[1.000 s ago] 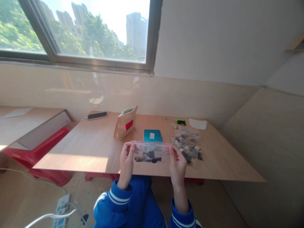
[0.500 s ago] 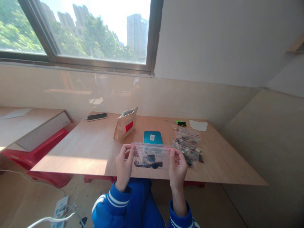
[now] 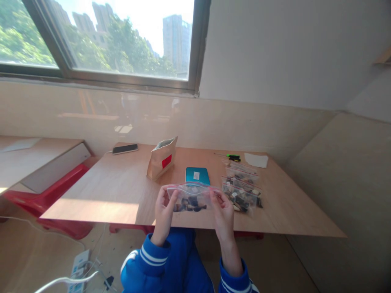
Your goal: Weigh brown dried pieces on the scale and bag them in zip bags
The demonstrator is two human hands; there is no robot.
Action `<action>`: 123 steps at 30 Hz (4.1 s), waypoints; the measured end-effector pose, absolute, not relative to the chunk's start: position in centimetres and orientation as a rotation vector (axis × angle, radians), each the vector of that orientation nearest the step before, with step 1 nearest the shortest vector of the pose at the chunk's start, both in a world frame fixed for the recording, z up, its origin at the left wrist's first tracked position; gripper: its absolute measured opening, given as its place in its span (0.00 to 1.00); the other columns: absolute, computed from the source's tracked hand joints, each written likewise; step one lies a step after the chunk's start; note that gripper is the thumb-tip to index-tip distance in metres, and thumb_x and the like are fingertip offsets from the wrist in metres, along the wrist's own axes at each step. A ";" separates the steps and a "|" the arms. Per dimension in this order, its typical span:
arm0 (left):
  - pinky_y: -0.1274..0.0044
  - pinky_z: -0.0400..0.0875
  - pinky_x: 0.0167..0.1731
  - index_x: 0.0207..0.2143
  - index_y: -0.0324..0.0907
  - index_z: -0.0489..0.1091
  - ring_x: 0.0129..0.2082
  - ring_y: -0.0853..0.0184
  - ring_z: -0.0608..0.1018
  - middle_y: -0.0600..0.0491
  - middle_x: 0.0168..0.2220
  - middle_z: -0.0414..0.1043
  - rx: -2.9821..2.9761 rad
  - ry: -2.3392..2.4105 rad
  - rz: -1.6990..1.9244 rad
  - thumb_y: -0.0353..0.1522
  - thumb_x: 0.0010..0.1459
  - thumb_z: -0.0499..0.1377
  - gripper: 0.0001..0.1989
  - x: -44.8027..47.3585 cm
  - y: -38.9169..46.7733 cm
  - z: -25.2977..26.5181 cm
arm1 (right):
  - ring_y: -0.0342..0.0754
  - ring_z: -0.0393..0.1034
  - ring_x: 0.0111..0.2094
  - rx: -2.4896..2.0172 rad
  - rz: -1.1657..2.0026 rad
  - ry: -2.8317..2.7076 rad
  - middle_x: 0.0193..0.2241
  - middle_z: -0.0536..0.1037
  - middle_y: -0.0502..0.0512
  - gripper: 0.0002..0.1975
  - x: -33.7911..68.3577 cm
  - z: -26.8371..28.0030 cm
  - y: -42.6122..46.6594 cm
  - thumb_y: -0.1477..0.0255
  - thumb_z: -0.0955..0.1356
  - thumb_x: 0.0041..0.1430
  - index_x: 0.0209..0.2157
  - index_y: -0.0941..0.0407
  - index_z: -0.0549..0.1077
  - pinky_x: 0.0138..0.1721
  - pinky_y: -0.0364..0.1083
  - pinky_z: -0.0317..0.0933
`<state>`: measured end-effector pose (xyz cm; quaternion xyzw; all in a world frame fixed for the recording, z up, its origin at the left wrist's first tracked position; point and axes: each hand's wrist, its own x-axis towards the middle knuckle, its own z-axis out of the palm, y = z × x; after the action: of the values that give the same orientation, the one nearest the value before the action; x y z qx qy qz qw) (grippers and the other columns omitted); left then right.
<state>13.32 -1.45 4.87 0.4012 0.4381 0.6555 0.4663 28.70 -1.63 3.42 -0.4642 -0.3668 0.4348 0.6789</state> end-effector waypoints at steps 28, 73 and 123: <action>0.82 0.68 0.25 0.32 0.40 0.70 0.26 0.72 0.73 0.56 0.27 0.71 0.974 1.005 1.603 0.41 0.54 0.61 0.13 13.9 -1.5 4.7 | 0.53 0.76 0.37 -1.105 0.782 -0.921 0.33 0.81 0.60 0.17 29.0 5.1 -2.6 0.57 0.67 0.57 0.36 0.58 0.75 0.42 0.51 0.68; 0.76 0.74 0.37 0.33 0.39 0.73 0.35 0.66 0.80 0.50 0.32 0.79 1.239 1.059 1.404 0.37 0.52 0.63 0.10 13.7 0.3 4.4 | 0.51 0.70 0.38 -1.280 0.159 -1.965 0.30 0.79 0.50 0.06 29.3 6.8 1.4 0.68 0.68 0.60 0.30 0.52 0.75 0.44 0.51 0.53; 0.76 0.72 0.37 0.35 0.40 0.71 0.35 0.65 0.79 0.51 0.33 0.78 1.278 1.212 1.409 0.39 0.55 0.60 0.11 12.9 -0.4 3.6 | 0.50 0.68 0.37 -1.219 0.205 -2.012 0.32 0.75 0.53 0.05 27.0 4.7 1.8 0.74 0.63 0.64 0.33 0.55 0.70 0.40 0.47 0.58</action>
<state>12.89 -0.38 3.62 0.5119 0.4856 0.5642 0.4287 27.03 1.82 4.70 -0.4773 -0.7881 0.0803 0.3802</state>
